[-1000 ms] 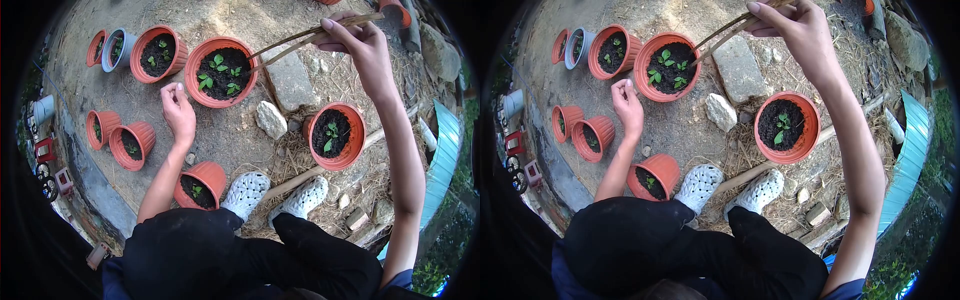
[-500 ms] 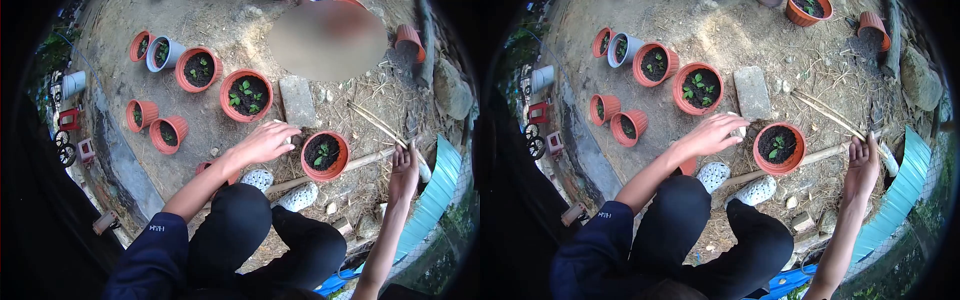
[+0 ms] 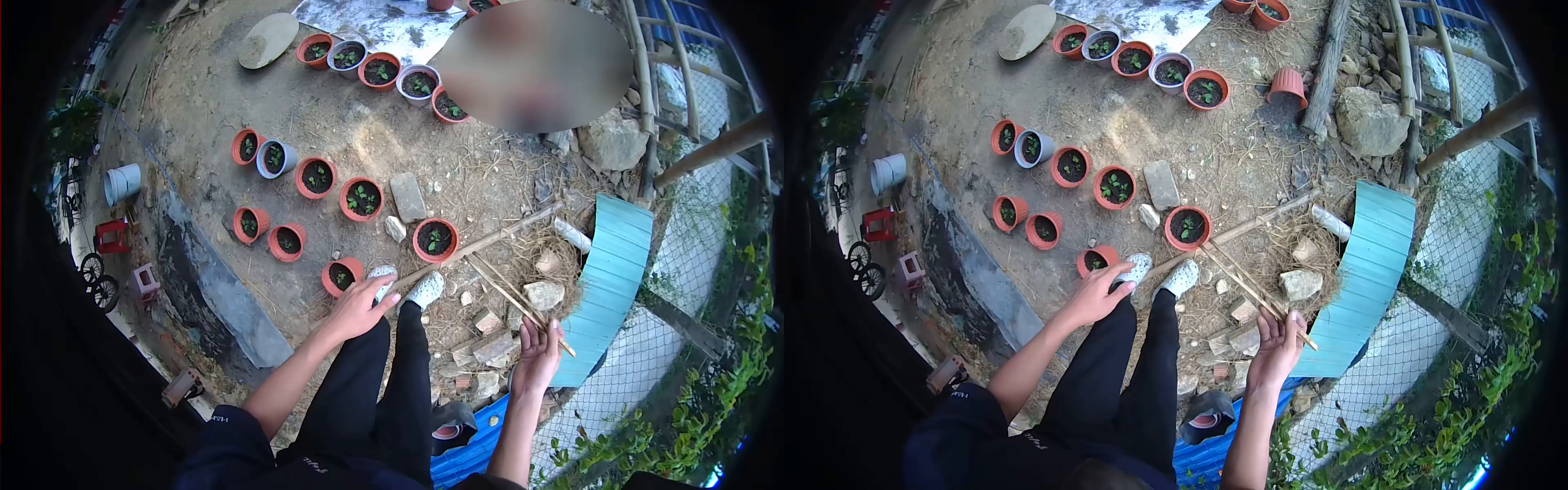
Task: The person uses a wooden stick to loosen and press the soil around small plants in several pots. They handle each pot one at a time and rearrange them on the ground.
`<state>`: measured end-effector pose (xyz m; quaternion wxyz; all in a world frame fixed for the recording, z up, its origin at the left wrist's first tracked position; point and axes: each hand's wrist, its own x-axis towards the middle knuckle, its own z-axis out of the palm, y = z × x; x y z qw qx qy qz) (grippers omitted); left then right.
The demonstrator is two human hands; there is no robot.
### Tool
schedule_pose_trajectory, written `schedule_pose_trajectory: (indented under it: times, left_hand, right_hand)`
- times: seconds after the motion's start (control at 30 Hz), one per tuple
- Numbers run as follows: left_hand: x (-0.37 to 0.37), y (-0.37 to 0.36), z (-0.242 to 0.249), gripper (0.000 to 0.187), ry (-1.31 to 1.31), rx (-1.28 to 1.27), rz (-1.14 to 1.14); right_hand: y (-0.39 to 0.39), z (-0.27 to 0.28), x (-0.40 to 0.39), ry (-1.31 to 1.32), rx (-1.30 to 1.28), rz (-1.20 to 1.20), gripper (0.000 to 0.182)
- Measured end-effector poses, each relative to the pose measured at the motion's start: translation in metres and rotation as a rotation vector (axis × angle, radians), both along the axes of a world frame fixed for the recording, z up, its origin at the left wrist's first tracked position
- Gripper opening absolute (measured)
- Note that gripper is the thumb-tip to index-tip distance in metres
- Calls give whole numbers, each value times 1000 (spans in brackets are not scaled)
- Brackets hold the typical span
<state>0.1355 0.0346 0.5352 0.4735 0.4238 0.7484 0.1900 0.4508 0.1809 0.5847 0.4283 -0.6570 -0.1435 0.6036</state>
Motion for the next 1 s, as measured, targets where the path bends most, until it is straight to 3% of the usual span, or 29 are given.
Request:
schedule_pose_trajectory:
  times: [0.27, 0.57, 0.73, 1.0]
  left_hand:
    - [41, 33, -23, 48, -87, -30, 207]
    - [43, 83, -65, 47, -156, -15, 442]
    - [22, 136, -95, 23, -39, -101, 577]
    - [-2, 249, -162, 16, -53, -99, 756]
  right_hand:
    - [21, 17, 7, -238, 146, 28, 25]
    - [158, 5, -44, -371, 314, 269, 25]
    - [273, -27, -97, -400, 378, 488, 26]
    - [431, -136, -186, -409, 506, 889, 11]
